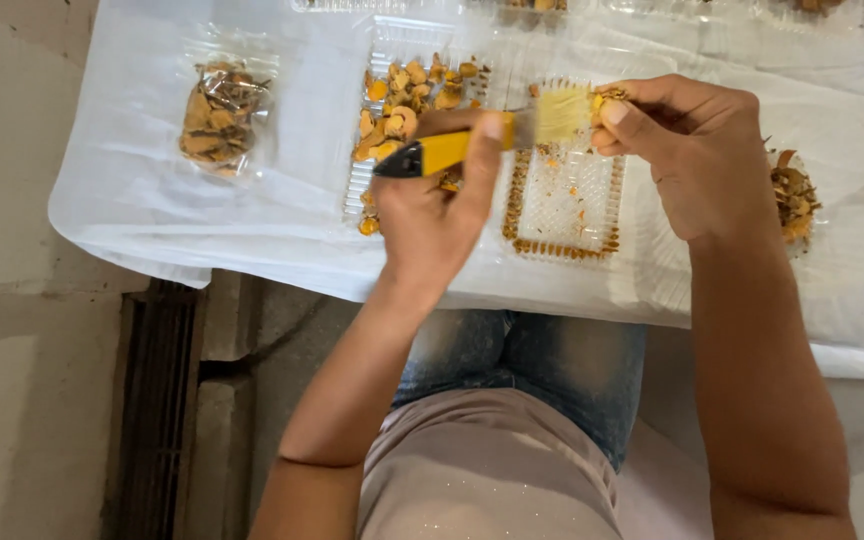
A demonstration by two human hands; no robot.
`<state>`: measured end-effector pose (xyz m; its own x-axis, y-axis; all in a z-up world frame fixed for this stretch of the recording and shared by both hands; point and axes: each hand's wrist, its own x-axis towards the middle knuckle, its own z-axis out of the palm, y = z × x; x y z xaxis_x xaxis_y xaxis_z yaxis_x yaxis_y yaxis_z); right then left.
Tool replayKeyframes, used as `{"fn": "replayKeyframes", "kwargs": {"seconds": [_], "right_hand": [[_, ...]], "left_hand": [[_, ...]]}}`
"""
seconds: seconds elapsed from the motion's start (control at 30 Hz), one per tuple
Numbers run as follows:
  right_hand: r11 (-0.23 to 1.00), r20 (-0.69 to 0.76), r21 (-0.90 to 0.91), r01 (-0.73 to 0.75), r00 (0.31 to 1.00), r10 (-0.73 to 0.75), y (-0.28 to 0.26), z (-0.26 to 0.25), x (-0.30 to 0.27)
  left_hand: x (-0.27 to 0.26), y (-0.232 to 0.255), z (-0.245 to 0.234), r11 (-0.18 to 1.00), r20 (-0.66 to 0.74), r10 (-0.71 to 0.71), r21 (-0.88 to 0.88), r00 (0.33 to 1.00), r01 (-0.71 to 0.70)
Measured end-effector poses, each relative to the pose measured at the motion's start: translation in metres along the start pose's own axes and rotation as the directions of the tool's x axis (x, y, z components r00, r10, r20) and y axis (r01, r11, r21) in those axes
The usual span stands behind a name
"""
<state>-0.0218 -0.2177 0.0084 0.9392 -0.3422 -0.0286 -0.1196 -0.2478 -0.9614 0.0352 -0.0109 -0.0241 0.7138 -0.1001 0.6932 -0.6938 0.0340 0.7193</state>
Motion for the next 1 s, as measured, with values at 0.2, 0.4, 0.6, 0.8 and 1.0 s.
{"fn": "replayKeyframes", "kwargs": {"seconds": [0.2,0.4,0.6,0.8,1.0], "right_hand": [[0.994,0.001,-0.088,0.068,0.998,-0.068,-0.017,0.007,-0.008],[0.934,-0.137,-0.355,-0.049,0.991,0.000,-0.005,-0.053,-0.034],[0.704,0.031,-0.688,0.178,0.976,-0.216,0.100,-0.168,-0.062],[0.405,0.032,-0.898,0.172,0.943,-0.331,0.103,-0.167,-0.071],[0.446,0.062,-0.865,0.231,0.930,-0.362,0.090,-0.161,-0.073]], "left_hand": [[-0.006,0.001,-0.004,0.998,0.049,-0.009,0.068,0.999,0.006],[-0.001,0.011,-0.024,0.994,0.006,-0.107,-0.010,0.994,0.107],[-0.002,0.020,-0.029,0.981,-0.052,-0.179,-0.082,0.982,0.175],[-0.006,0.031,-0.024,0.978,-0.032,-0.190,-0.095,0.981,0.187],[-0.005,0.037,-0.027,0.973,-0.011,-0.188,-0.137,0.982,0.185]]}}
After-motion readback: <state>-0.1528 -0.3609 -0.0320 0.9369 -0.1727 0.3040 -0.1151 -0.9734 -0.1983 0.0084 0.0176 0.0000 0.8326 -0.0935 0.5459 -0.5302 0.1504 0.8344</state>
